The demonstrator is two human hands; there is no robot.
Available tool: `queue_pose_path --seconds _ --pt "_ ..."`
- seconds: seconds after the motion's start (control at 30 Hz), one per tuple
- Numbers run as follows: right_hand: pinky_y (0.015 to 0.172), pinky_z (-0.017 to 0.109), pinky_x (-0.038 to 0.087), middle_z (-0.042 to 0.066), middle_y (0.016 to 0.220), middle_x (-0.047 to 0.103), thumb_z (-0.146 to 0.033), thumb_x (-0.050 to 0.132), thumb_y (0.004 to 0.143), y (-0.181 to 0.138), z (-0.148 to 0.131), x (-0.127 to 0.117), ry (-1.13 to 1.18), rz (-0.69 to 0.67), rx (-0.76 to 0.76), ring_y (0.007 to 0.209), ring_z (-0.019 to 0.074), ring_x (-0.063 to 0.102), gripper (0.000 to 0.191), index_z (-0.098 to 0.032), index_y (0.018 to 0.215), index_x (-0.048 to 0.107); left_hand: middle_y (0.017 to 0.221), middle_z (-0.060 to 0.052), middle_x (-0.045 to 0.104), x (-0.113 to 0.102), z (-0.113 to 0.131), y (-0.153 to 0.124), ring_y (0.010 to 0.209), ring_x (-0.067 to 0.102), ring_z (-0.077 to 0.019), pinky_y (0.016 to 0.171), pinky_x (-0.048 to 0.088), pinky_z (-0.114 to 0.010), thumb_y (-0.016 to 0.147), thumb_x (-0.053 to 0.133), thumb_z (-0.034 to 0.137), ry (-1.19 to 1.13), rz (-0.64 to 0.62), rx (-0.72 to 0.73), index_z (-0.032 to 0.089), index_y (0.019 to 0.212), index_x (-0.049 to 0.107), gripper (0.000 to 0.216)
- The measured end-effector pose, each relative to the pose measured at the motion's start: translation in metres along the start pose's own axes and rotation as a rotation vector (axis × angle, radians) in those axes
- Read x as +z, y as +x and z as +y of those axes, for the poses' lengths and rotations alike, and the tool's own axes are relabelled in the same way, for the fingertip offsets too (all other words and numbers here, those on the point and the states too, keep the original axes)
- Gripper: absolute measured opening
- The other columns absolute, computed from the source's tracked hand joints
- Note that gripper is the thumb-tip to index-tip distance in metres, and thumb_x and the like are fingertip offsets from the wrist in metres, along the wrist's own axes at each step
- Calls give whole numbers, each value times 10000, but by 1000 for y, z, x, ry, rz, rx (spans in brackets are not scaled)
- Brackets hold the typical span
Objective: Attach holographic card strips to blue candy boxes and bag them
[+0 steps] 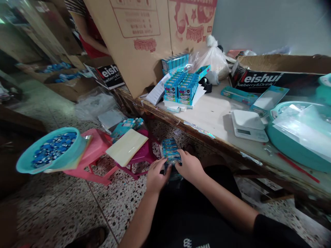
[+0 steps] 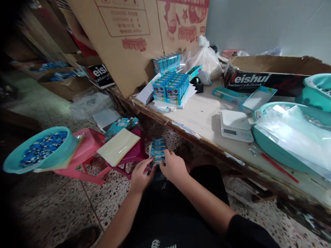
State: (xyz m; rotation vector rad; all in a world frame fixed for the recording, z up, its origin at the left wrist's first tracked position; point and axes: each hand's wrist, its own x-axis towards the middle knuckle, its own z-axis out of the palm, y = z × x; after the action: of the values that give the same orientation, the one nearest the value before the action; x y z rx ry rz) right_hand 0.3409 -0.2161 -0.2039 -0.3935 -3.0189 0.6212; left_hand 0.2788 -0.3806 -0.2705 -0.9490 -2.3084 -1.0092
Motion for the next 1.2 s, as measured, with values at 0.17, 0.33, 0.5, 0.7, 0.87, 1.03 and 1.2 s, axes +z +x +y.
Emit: queue_pose_path --seconds 0.17,0.33,0.5,0.7,0.87,1.03,1.2 --pt "677 302 473 99 1066 726 -176 517 835 -1 -1 -3 -4 -43 -51 845 240 709 487 -211 1320 492 1002 -100 765 2 6 7 888 730 -237 863 586 -393 879 635 330 32 -14 33 182 1120 668 285" --pt "765 292 497 90 1158 718 -118 490 804 -2 7 -12 34 -37 -153 924 227 706 590 -214 1386 476 989 -105 769 -3 1 7 886 740 -239 796 599 -358 880 616 339 11 -52 -66 166 1058 673 254" --pt "876 289 504 71 1234 675 -163 547 834 -5 26 -14 211 -9 -261 1045 215 664 563 -234 1391 500 956 -35 780 -17 -1 9 875 745 -230 776 591 -342 862 658 453 -32 -114 -296 236 1036 669 278" --pt "958 312 492 82 1246 624 -253 706 796 -9 32 13 370 -46 -244 1123 223 614 554 -212 1324 545 977 -48 771 -13 1 7 902 735 -236 805 580 -347 880 639 444 37 -116 -190 228 1010 680 256" --pt "910 351 495 93 1129 688 -243 670 838 -1 34 22 229 -53 -236 1033 257 647 400 -180 1231 620 974 -73 754 -2 3 8 884 723 -228 790 579 -333 881 647 415 101 -54 -70 191 1129 630 335" --pt "888 275 483 42 1131 728 -127 584 835 5 43 16 307 -95 -272 1030 210 675 405 -228 1225 628 1050 -116 709 5 9 14 974 690 -251 881 567 -396 888 643 324 124 9 -47 155 1236 571 393" --pt "859 226 468 28 1083 733 -85 526 819 7 49 13 372 -105 -333 992 169 671 388 -221 1161 649 1097 -84 716 10 4 16 1047 685 -231 947 559 -384 901 628 294 -31 -103 2 202 1146 624 262"
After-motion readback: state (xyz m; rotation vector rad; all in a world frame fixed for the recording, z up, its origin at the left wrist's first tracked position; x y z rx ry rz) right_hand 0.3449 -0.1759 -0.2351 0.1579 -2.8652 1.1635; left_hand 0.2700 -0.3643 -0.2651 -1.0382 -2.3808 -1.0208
